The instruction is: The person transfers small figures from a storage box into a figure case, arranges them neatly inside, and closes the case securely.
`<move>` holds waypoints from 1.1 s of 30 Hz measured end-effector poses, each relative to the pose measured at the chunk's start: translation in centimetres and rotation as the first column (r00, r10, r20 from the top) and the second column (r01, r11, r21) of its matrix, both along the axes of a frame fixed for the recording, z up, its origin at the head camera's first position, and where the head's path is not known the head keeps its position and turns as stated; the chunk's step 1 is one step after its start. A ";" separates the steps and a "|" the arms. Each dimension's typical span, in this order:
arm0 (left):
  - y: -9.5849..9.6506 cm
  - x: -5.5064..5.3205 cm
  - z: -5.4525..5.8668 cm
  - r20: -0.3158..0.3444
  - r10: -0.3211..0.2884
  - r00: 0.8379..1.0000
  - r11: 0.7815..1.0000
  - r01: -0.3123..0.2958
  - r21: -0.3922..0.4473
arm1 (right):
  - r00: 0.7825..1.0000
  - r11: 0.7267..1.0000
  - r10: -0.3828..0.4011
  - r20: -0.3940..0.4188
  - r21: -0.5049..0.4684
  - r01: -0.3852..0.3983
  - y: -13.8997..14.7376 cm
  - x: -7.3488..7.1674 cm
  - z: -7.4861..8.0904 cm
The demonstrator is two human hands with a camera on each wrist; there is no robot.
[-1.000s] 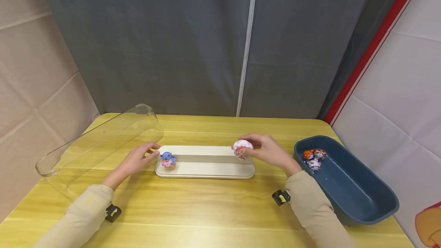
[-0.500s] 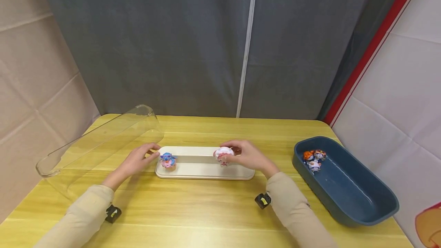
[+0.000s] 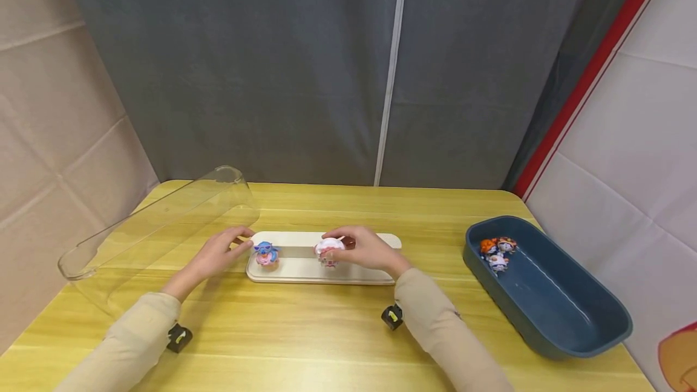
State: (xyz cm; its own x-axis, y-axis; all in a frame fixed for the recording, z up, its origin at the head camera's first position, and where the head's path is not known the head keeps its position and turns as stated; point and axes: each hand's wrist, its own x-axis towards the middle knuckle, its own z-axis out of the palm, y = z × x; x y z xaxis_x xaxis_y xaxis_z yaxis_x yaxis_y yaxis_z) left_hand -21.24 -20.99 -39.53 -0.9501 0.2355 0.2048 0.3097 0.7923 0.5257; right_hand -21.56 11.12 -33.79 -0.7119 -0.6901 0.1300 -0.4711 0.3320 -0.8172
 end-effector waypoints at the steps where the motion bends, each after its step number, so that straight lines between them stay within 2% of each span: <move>1: 0.0 0.0 0.0 -0.001 0.000 1.000 1.000 0.000 0.000 | 1.000 1.000 0.008 0.001 -0.001 -0.008 -0.2 -0.1 -0.1; 6: 0.0 0.0 0.1 -0.007 0.000 1.000 1.000 0.000 0.003 | 0.999 0.999 0.042 0.006 -0.004 -0.042 -1.2 -0.2 -0.4; 12: 0.0 -0.1 0.0 -0.012 -0.005 1.000 1.000 0.005 0.001 | 0.998 0.999 0.047 -0.033 0.001 -0.047 -2.2 -0.2 -0.6; 15: 0.0 -0.1 0.0 -0.017 -0.009 1.000 1.000 0.009 0.002 | 0.998 0.998 0.051 -0.038 -0.023 -0.052 -2.7 -0.5 -1.3; 22: 0.0 -0.1 0.0 -0.016 -0.010 1.000 1.000 0.010 0.001 | 0.997 0.998 0.044 -0.060 -0.041 -0.046 -3.5 -2.0 -4.6; 26: -0.1 -0.1 -0.1 -0.017 -0.012 1.000 1.000 0.012 -0.001 | 0.996 0.998 0.017 -0.084 -0.053 -0.021 -4.1 -1.9 -5.3; 33: -0.1 0.0 -0.1 -0.010 -0.008 1.000 1.000 0.008 -0.004 | 0.988 0.999 -0.034 -0.153 -0.020 0.032 -5.0 -1.3 -5.6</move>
State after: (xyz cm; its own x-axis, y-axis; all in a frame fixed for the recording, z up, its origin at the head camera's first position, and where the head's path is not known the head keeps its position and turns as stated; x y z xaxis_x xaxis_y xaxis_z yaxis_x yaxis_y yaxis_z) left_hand -21.27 -21.07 -39.67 -0.9461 0.2437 0.2133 0.3211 0.7922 0.5190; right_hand -22.84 6.09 -39.40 -0.7050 -0.6632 0.2512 -0.5805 0.3363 -0.7416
